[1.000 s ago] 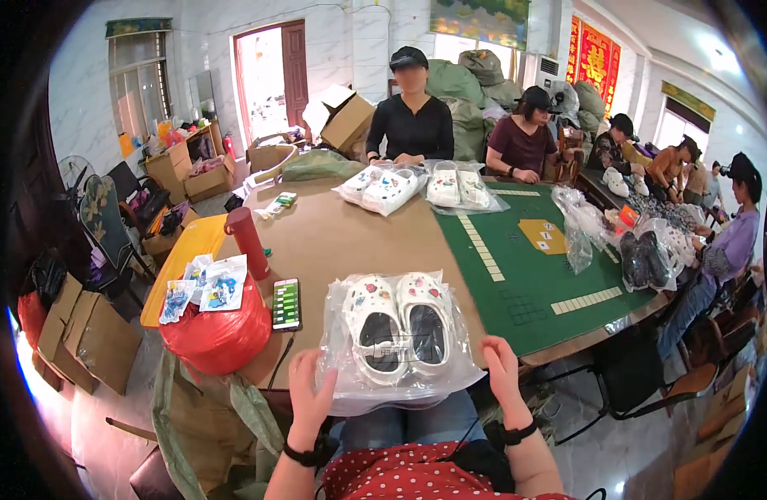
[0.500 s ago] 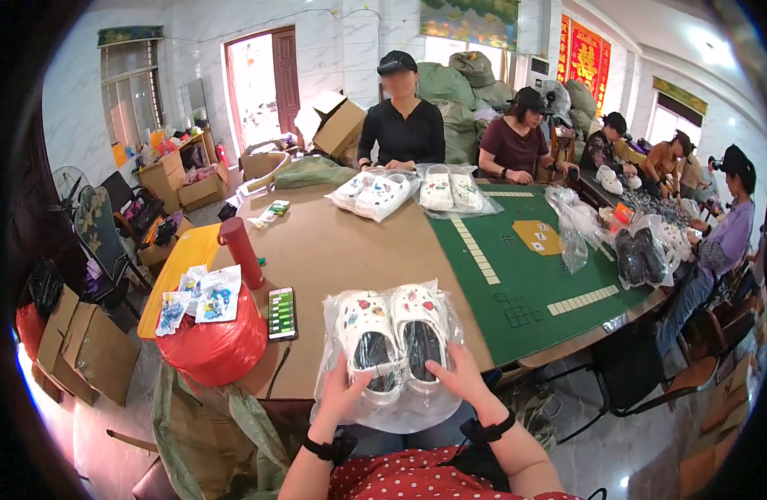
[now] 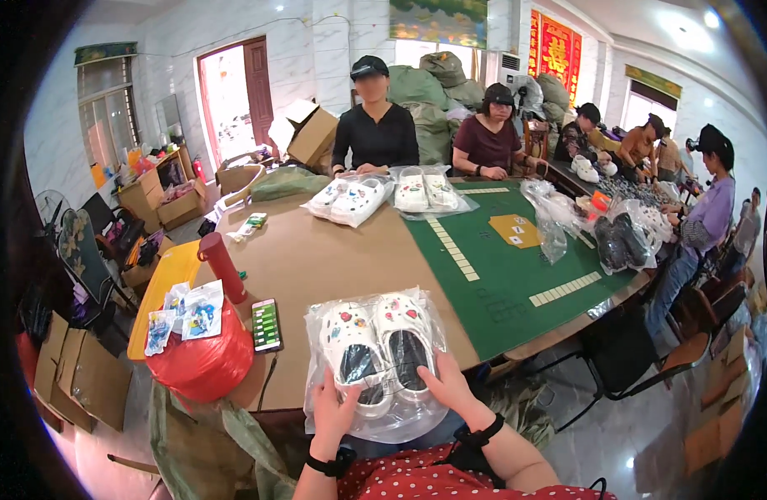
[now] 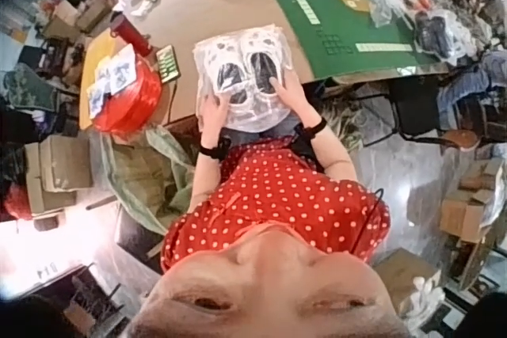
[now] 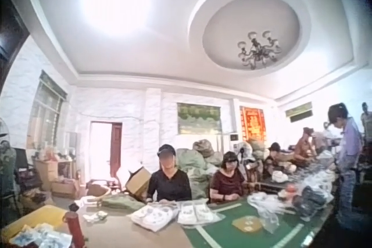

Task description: Inspecting and packaging pairs of white decorated clog-style shoes into plastic bags.

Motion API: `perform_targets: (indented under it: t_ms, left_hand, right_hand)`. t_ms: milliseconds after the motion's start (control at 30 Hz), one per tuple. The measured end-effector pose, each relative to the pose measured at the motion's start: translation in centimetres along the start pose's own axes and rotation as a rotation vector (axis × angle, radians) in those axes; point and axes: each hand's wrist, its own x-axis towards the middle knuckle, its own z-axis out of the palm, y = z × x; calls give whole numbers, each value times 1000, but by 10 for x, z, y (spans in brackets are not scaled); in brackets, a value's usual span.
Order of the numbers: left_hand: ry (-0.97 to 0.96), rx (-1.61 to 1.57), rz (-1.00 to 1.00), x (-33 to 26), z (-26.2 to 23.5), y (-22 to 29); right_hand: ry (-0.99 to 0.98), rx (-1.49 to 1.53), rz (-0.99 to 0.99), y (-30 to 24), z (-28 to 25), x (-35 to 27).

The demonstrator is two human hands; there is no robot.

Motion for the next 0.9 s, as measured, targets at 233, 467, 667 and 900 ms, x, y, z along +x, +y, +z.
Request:
perform_targets:
  t_ms: [233,467,667,900]
  left_hand:
    - [17,-79,29,-6,-4,8]
    - [85,-47,114,1,11,-17]
    - [74,-81,80,-1,6,-7]
    - [65,-68,18,-1,7,-11]
  right_hand:
    - [-18,45,-9,5,0,1]
    - [17,42,-14,4,2,0]
    - [-27,50,20,1,-2,0]
    - [-23,78,-28,9,0,0]
